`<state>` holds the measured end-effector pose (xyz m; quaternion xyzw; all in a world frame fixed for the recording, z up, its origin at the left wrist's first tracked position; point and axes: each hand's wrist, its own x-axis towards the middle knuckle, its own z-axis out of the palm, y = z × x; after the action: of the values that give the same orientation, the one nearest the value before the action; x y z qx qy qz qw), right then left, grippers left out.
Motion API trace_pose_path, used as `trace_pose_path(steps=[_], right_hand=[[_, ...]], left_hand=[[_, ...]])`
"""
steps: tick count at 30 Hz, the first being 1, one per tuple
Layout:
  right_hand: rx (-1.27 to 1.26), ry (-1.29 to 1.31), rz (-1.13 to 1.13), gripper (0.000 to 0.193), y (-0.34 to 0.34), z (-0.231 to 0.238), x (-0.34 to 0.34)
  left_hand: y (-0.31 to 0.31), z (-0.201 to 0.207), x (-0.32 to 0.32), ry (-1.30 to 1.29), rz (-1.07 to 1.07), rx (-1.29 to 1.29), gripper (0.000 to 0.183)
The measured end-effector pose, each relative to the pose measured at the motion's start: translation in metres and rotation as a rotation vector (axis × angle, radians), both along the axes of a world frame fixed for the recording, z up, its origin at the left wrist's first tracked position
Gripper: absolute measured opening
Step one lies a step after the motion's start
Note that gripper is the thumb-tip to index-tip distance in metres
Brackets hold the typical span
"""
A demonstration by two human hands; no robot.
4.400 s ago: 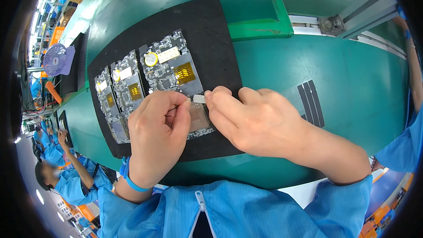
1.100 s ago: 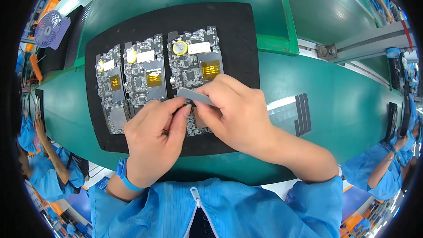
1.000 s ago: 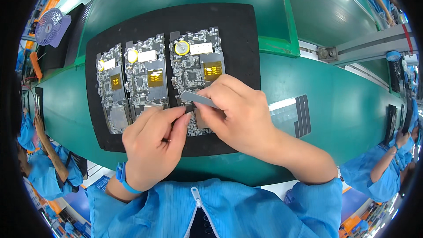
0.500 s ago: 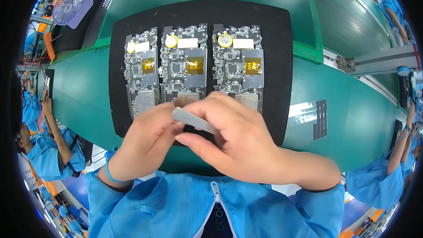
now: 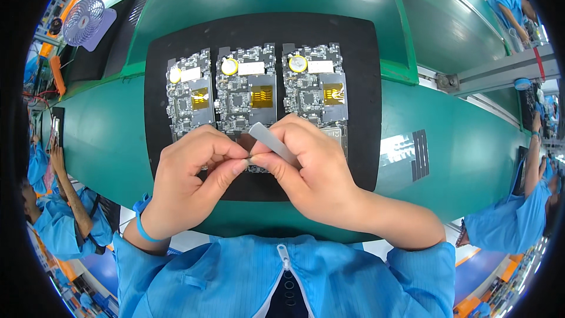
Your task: The person uses tweezers to pick up small rectangular components from a tray and places them onto specific areas of three circuit boards arranged on a black mat. The person repeats this process for each board, carefully positioning the components with the tool.
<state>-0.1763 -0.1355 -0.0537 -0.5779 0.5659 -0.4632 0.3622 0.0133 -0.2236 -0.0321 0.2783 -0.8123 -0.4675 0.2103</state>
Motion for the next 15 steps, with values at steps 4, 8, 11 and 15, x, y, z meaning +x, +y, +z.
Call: trace_pose_path(steps=[4, 8, 11, 15], right_hand=[[0.104, 0.11, -0.055, 0.023, 0.002, 0.014, 0.0], [-0.099, 0.331, -0.134, 0.038, 0.021, 0.004, -0.016], [-0.056, 0.508, -0.093, 0.035, 0.033, 0.001, -0.029], [-0.149, 0.562, -0.125, 0.033, 0.033, -0.011, -0.032]], left_hand=[[-0.006, -0.008, -0.005, 0.04, 0.018, -0.212, 0.011], [-0.017, -0.018, -0.011, 0.035, -0.013, -0.502, 0.015], [-0.024, -0.026, -0.013, 0.035, -0.088, -0.688, 0.019], [-0.025, -0.028, -0.016, -0.01, -0.143, -0.743, 0.025]])
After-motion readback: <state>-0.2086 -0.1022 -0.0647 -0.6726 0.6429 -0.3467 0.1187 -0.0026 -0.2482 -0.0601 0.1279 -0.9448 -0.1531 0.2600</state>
